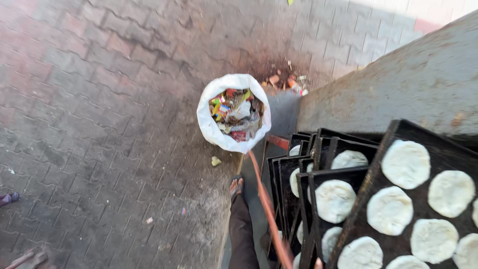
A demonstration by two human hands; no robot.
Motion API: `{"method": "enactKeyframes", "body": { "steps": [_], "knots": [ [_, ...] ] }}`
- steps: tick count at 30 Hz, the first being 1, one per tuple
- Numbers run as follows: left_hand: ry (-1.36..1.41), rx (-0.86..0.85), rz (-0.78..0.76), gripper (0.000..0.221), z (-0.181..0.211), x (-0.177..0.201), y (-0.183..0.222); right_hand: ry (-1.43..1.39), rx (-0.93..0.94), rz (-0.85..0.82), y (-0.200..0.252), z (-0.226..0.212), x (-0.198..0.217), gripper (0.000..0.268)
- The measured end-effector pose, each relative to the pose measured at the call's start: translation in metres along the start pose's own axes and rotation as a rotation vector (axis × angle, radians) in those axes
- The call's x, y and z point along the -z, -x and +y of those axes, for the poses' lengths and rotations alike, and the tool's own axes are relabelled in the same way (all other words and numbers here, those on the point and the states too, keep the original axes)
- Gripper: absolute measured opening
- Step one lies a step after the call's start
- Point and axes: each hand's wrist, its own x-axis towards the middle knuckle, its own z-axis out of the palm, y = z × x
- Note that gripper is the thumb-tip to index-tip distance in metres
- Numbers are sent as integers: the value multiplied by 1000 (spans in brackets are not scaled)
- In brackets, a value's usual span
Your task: The person flattens small balls of dough by hand and places them onto a metal baking tray.
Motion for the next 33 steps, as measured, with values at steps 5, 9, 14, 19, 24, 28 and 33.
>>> {"method": "enactKeyframes", "body": {
  "steps": [5, 9, 14, 19, 24, 28, 33],
  "knots": [
    [22, -5, -37, 72, -18, 31, -25, 23, -5, 0, 9, -16, 9, 28],
    [34, -42, -81, 74, -13, 33, -27, 16, -23, 27, 23, -6, 42, 26],
    [48, -103, -149, 76, -5, 14, -19, 8, -40, 66, 42, 21, 70, 25],
    [87, -194, -203, 77, 14, -34, 23, 25, 28, 107, 54, 63, 116, 24],
    [36, -184, -35, 73, 6, -58, 51, 108, 89, 41, 43, 57, 114, 41],
    [85, -52, 140, 58, 12, -70, 55, -56, 289, 95, 63, 57, 133, 44],
    [7, 134, 263, 60, 49, -66, 55, -293, 452, 219, 111, 61, 136, 46]
  ]
}}
